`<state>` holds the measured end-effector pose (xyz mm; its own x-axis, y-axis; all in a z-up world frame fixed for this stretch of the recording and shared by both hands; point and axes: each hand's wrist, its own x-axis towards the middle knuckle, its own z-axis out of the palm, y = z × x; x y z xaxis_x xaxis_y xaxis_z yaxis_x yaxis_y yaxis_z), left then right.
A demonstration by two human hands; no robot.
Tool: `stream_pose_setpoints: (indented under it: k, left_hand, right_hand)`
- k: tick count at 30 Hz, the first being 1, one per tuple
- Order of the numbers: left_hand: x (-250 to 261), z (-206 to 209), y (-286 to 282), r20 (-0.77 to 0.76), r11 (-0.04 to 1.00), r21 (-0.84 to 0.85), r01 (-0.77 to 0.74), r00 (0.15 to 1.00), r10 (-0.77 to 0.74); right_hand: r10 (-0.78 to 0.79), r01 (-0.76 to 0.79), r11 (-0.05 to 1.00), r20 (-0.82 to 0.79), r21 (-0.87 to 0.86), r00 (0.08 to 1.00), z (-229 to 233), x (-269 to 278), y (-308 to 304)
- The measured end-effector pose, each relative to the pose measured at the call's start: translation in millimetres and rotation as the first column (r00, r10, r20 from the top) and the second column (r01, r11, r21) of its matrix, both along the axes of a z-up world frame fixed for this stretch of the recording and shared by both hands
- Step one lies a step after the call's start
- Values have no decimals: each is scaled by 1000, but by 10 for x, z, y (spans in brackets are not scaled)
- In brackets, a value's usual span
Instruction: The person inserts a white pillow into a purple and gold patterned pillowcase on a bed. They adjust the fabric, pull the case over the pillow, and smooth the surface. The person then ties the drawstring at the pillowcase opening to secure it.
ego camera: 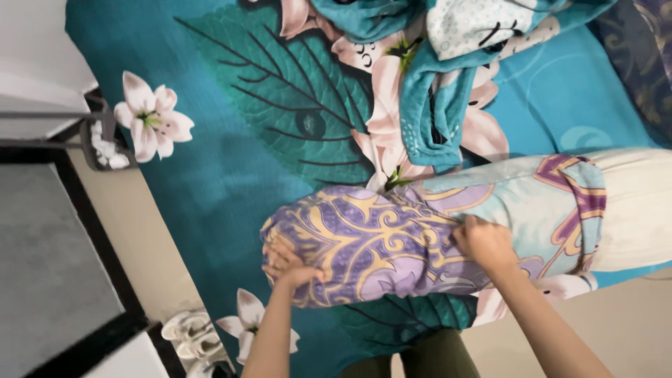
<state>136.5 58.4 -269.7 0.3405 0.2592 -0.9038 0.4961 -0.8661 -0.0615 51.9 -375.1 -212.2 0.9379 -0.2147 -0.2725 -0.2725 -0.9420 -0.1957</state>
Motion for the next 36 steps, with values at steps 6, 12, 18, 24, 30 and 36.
stream_pose_setpoints:
  k: [6, 12, 18, 24, 30, 36]
  left_hand:
    - [-15, 45, 491, 211, 939, -69, -338, 915, 345]
    - [400, 251, 121, 779, 902, -154, 404, 611, -140]
    - [288, 495, -346, 557, 876, -148, 459, 771, -310]
    - [-16, 845, -304, 756, 853, -99, 512, 596, -270]
    - [-161, 1236, -215, 866, 864, -116, 489, 476, -154]
    - [-182, 1413, -149, 862, 910, -109, 399, 494, -114]
  right_hand:
    - [-25, 53, 991, -220, 123, 975, 258, -265, 181]
    - [266, -146, 930, -344, 338, 901, 635, -281, 599]
    - [-11, 89, 978, -385, 187, 923, 662, 404, 549]
    - [218, -176, 962, -200, 206, 955, 361, 576, 919]
    - [346, -303, 935, -285, 183, 894, 281, 524, 561]
    - [-26, 14, 996, -142, -86, 990, 513, 395, -468]
